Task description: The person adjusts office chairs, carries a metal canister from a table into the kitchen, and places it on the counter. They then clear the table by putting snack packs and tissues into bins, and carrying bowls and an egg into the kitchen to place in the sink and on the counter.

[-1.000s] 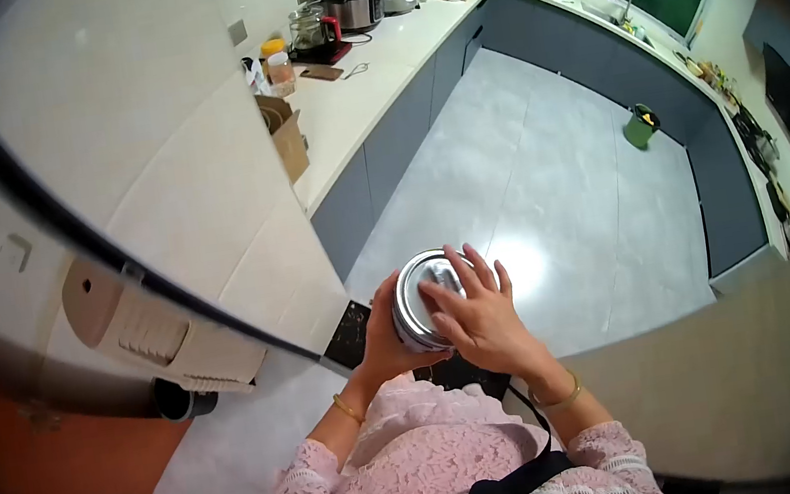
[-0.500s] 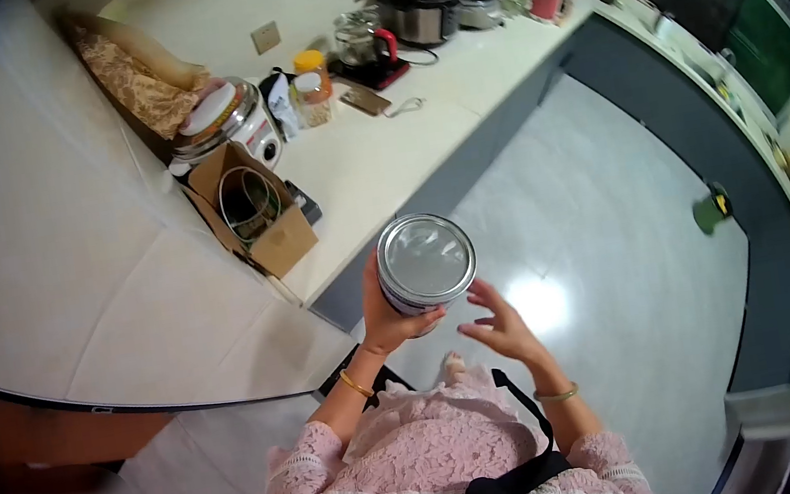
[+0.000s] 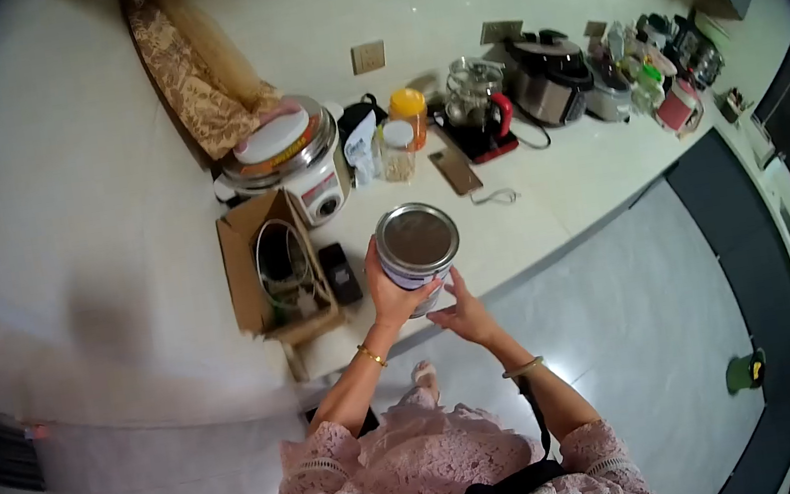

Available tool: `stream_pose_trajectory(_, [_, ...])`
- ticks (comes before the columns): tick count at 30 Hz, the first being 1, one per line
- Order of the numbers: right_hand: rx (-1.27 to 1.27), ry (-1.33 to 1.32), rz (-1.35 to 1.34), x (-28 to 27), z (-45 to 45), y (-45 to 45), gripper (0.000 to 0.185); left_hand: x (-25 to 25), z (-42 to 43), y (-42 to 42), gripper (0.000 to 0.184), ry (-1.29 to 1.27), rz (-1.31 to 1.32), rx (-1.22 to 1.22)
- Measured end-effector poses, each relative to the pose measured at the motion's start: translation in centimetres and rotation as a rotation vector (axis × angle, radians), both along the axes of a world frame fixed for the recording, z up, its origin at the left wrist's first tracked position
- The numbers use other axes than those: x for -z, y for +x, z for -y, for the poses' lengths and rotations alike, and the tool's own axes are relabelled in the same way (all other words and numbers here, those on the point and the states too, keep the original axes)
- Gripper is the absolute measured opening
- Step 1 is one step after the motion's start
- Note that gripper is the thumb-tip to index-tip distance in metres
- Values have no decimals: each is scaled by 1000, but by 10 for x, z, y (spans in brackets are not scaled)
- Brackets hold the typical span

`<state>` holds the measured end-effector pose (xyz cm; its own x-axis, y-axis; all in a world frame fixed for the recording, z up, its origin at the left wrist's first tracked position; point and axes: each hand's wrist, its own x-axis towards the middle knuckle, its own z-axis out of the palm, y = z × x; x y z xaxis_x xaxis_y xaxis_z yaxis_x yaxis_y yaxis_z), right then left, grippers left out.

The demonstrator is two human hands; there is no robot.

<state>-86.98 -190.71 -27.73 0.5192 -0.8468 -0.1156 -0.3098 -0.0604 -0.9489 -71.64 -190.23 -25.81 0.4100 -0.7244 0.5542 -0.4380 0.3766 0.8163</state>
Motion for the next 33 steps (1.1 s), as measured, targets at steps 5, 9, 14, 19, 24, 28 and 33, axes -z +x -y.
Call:
stream_pose_trajectory(5, [-135, 137, -17, 4, 77, 33, 97, 25, 66, 30, 104, 75, -3, -131])
stream_pose_trajectory(9, [-143, 196, 119, 18, 116, 55, 96, 35, 99, 44, 103, 118, -54, -182])
stream_pose_trajectory(14, [-134, 247, 165, 21, 145, 69, 100, 48, 131, 53, 102, 89, -96, -195])
stream_pose_trajectory(19, [-130, 290, 208, 26, 177, 82, 94, 42, 150, 61, 105, 154, 171, -333])
stream_pose_trajectory(24, [-201, 336, 229, 27, 210, 86, 92, 27, 160, 50, 109, 517, 77, -477])
stream_pose_trajectory(28, [-194, 356, 260, 29, 219, 96, 87, 37, 183, 52, 102, 304, -40, -493])
stream_pose_trajectory(33, [-44, -75, 19, 75, 247, 94, 73, 59, 162, 45, 81, 190, -1, -531])
